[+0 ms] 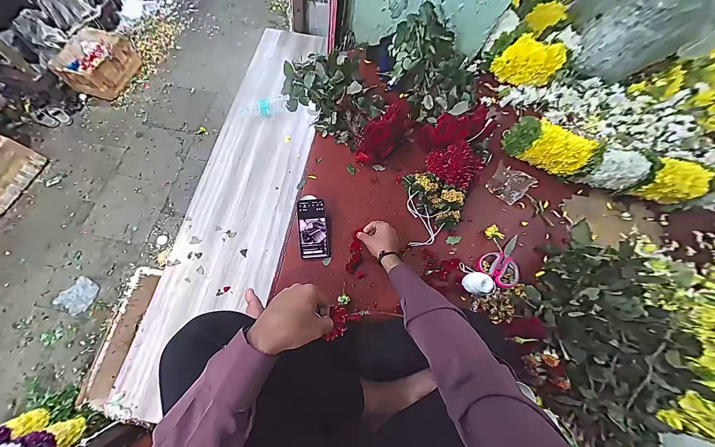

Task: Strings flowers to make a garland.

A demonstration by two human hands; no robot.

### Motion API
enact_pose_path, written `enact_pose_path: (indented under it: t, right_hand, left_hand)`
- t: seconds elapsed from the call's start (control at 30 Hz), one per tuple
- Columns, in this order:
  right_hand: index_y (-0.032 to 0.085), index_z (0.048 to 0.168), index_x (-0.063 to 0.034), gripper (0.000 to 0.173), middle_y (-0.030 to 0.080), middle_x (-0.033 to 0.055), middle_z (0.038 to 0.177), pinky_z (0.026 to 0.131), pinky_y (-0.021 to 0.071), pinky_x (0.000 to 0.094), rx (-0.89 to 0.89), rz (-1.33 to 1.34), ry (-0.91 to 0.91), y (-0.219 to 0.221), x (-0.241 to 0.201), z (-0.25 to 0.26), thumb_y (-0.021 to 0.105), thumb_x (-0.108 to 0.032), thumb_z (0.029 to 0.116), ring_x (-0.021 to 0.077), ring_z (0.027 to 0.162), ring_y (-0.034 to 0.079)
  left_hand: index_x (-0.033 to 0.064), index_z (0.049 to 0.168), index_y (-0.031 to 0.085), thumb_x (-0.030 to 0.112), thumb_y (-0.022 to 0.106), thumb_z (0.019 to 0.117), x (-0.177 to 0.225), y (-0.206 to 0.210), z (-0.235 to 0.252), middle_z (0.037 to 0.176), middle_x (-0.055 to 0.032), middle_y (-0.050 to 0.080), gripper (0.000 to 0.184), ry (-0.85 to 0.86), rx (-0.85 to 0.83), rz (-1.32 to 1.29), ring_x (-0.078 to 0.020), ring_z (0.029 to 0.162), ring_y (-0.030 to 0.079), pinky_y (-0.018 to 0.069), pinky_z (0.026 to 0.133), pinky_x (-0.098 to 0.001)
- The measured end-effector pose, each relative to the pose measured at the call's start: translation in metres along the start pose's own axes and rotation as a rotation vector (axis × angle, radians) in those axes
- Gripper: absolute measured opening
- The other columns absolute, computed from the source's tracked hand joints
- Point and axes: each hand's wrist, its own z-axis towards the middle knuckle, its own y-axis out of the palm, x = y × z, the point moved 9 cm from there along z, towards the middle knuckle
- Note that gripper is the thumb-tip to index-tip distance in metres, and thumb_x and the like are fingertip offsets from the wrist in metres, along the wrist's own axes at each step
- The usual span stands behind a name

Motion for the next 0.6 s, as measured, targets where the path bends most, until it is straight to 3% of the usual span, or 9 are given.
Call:
enact_pose_path:
  t: [0.07,0.17,0.23,0.3,0.43,0.6]
  right_hand:
    - [0.078,0.106,-0.0127,0.026,0.075,0.0118,0.105,0.091,0.0547,0.0601,-0.005,0.134,0.007,-0.007,0.001,-0.012,0.08,-0.032,0.0883,0.0307,0.101,0.07]
    - [0.079,0.106,-0.0129,0.017,0.075,0.0117,0.094,0.077,0.0585,0.0564,0.045,0.271,-0.06,-0.018,0.012,-0.027,0.073,-0.025,0.0955,0.0285,0.081,0.072]
    - [0.079,0.11,-0.0131,0.018,0.076,0.0106,0.097,0.08,0.0599,0.0526,0.028,0.266,-0.064,-0.021,0.017,-0.027,0.068,-0.02,0.0976,0.0253,0.079,0.073]
    - [0.077,0.115,-0.0111,0.021,0.076,0.0097,0.103,0.083,0.0619,0.0459,0.006,0.298,-0.029,-0.032,0.012,-0.032,0.069,-0.013,0.0956,0.0217,0.083,0.074]
    - [0.071,0.113,-0.0089,0.024,0.075,0.011,0.094,0.063,0.0602,0.0411,0.017,0.531,0.02,-0.046,0.007,-0.075,0.077,-0.015,0.0913,0.0222,0.072,0.071]
    - [0.071,0.11,-0.0033,0.017,0.075,0.0122,0.092,0.058,0.0574,0.0329,-0.015,0.806,-0.041,-0.057,-0.014,-0.123,0.072,-0.007,0.0937,0.02,0.068,0.069]
  left_hand:
    - [0.019,0.081,0.073,0.036,0.069,0.0872,0.002,0.0,0.001,0.071,0.0021,0.067,0.019,-0.005,0.0,0.007,-0.0162,0.066,0.064,0.0521,0.062,-0.0481]
    - [0.0184,0.082,0.073,0.036,0.069,0.0878,0.005,0.002,0.002,0.07,0.0016,0.066,0.019,-0.001,-0.011,0.018,-0.0169,0.065,0.063,0.0519,0.061,-0.0483]
    - [0.019,0.081,0.072,0.036,0.069,0.088,0.005,0.003,0.002,0.069,0.0023,0.066,0.019,-0.001,-0.014,0.022,-0.0162,0.064,0.063,0.0514,0.06,-0.0478]
    - [0.019,0.082,0.073,0.036,0.069,0.0885,0.004,0.003,0.001,0.07,0.0023,0.067,0.019,-0.007,-0.016,0.017,-0.0153,0.064,0.064,0.0533,0.062,-0.0471]
    - [0.0152,0.082,0.073,0.034,0.07,0.0889,0.003,0.001,0.0,0.071,-0.0005,0.068,0.02,-0.005,0.01,-0.02,-0.0169,0.064,0.065,0.0543,0.064,-0.0482]
    - [0.0132,0.087,0.074,0.032,0.072,0.0902,0.005,0.0,0.001,0.075,-0.0018,0.071,0.019,-0.029,-0.006,-0.033,-0.0169,0.067,0.068,0.0586,0.069,-0.0479]
